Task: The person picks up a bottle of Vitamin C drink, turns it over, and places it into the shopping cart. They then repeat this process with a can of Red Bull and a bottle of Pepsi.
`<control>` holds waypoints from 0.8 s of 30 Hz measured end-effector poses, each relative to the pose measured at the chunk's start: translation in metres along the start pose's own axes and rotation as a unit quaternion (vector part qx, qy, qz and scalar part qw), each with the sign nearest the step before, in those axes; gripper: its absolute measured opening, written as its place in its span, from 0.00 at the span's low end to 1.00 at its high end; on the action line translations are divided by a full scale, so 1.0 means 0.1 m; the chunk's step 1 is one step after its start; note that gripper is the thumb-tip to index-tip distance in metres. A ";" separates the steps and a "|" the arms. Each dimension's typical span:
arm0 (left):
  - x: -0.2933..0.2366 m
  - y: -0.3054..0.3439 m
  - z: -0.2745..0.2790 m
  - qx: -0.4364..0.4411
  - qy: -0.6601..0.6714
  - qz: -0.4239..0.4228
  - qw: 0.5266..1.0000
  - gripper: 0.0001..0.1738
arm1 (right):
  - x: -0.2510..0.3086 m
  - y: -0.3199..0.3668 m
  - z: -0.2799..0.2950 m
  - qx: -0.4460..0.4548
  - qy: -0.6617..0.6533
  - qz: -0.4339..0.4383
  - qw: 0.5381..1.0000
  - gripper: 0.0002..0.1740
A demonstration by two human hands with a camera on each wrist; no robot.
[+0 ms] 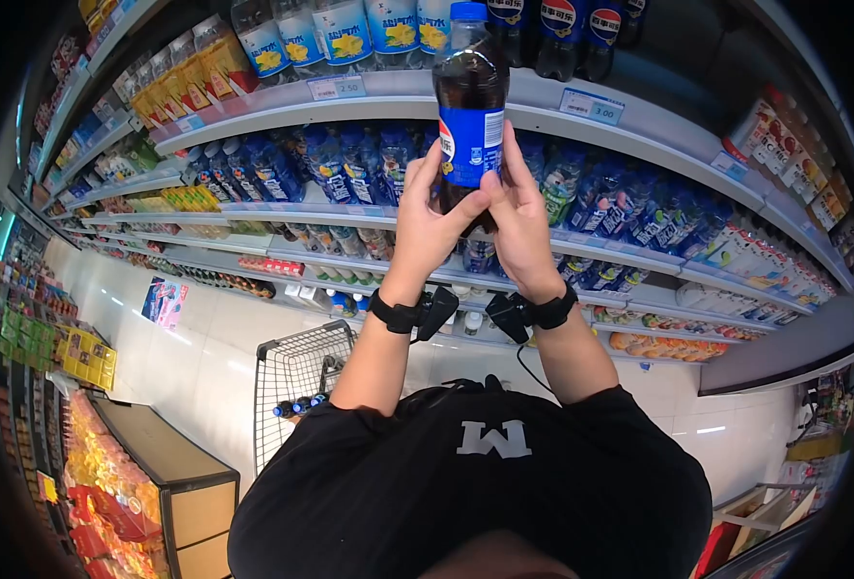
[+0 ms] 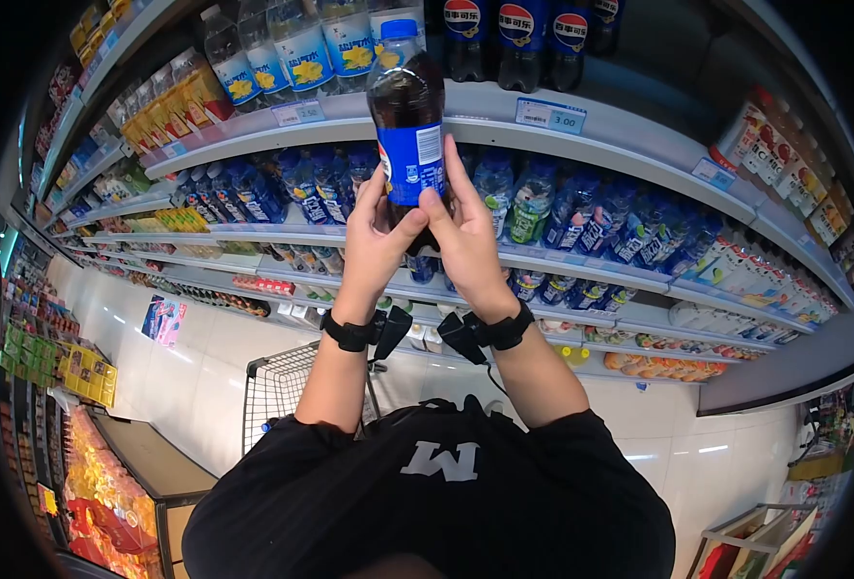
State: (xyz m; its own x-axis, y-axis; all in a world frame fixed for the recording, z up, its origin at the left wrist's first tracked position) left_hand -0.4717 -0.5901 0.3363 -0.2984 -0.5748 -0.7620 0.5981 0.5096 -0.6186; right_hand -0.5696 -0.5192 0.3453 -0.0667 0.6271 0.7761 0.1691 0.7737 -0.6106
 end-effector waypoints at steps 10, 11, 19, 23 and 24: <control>0.17 -0.02 -0.14 0.009 0.229 0.024 0.973 0.29 | -0.07 -0.03 0.14 -0.014 0.194 0.010 0.981 0.30; 0.21 -0.02 -0.17 -0.018 0.244 0.012 0.969 0.28 | -0.04 -0.04 0.13 -0.021 0.226 0.023 0.974 0.31; 0.03 -0.08 0.02 -0.014 0.018 -0.023 0.999 0.23 | 0.03 -0.04 0.06 -0.011 0.085 0.013 0.996 0.32; 0.07 -0.03 0.04 -0.075 0.084 0.036 0.993 0.19 | 0.04 -0.03 0.07 -0.019 0.072 0.029 0.997 0.32; 0.05 -0.02 0.04 -0.074 0.084 0.034 0.993 0.19 | 0.03 -0.03 0.08 -0.026 0.067 0.024 0.997 0.32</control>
State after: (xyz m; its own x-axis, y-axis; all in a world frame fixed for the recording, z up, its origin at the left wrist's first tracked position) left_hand -0.4712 -0.5968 0.3349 -0.3886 -0.4267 -0.8167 0.5085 0.6398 -0.5762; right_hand -0.5782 -0.5191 0.3480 0.0734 0.6432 0.7622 0.2202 0.7349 -0.6414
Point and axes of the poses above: each hand's wrist, its own y-axis away from the middle knuckle, its own z-axis out of the back of the hand, x = y × z, the point moved 8 cm from there along -y, towards the middle knuckle, and after that the axes turned 14 degrees about x, right-handed, at the moved point
